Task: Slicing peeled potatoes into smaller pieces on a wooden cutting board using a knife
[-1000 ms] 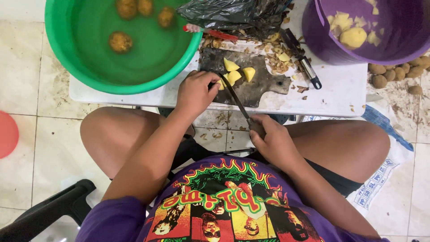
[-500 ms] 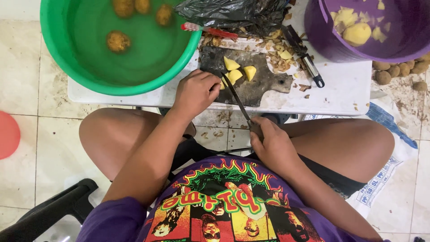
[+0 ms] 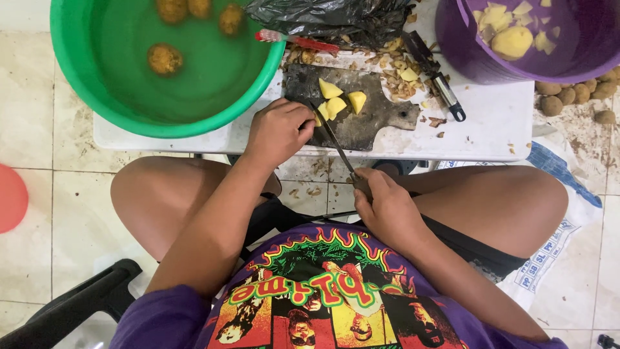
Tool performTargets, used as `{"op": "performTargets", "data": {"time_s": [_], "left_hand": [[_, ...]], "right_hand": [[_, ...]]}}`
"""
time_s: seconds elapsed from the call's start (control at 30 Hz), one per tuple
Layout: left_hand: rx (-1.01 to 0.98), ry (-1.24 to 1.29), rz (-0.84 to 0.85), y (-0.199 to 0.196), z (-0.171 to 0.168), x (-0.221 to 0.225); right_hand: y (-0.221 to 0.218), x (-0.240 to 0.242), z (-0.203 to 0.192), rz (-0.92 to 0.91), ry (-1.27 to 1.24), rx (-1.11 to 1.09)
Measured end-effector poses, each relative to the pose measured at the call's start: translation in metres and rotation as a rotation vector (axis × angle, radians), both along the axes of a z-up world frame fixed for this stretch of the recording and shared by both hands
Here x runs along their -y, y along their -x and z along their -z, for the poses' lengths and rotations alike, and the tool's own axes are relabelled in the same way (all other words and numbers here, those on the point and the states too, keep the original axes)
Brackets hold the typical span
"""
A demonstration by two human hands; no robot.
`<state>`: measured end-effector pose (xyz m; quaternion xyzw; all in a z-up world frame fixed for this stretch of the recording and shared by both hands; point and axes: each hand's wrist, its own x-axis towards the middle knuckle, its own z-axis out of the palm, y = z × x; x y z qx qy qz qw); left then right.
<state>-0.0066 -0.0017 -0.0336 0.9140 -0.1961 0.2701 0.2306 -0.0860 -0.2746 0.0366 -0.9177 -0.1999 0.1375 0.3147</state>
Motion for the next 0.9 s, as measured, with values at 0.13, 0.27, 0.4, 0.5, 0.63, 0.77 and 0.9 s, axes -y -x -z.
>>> {"op": "performTargets", "data": {"time_s": [0.13,0.27,0.4,0.5,0.63,0.77,0.9], "left_hand": [[-0.001,0.006,0.008,0.0,-0.001,0.0],[0.016,0.003,0.009,-0.001,-0.002,0.001],[0.005,0.005,-0.001,0.001,-0.006,0.001],[-0.007,0.021,0.007,0.0,-0.008,0.002],[-0.022,0.034,0.007,-0.001,-0.003,0.001],[-0.012,0.027,0.004,-0.001,-0.005,0.0],[-0.026,0.035,0.02,0.0,-0.009,0.003]], "right_hand": [[0.0,0.003,0.002,-0.016,-0.011,0.0],[0.0,0.002,0.006,-0.023,-0.008,0.015],[0.0,0.002,0.004,-0.016,-0.019,0.013],[0.0,0.001,-0.005,-0.031,-0.009,-0.007],[0.004,0.005,0.002,-0.053,0.044,-0.01],[0.002,-0.002,-0.006,-0.045,0.038,-0.011],[0.004,0.001,0.001,-0.046,0.028,-0.015]]}}
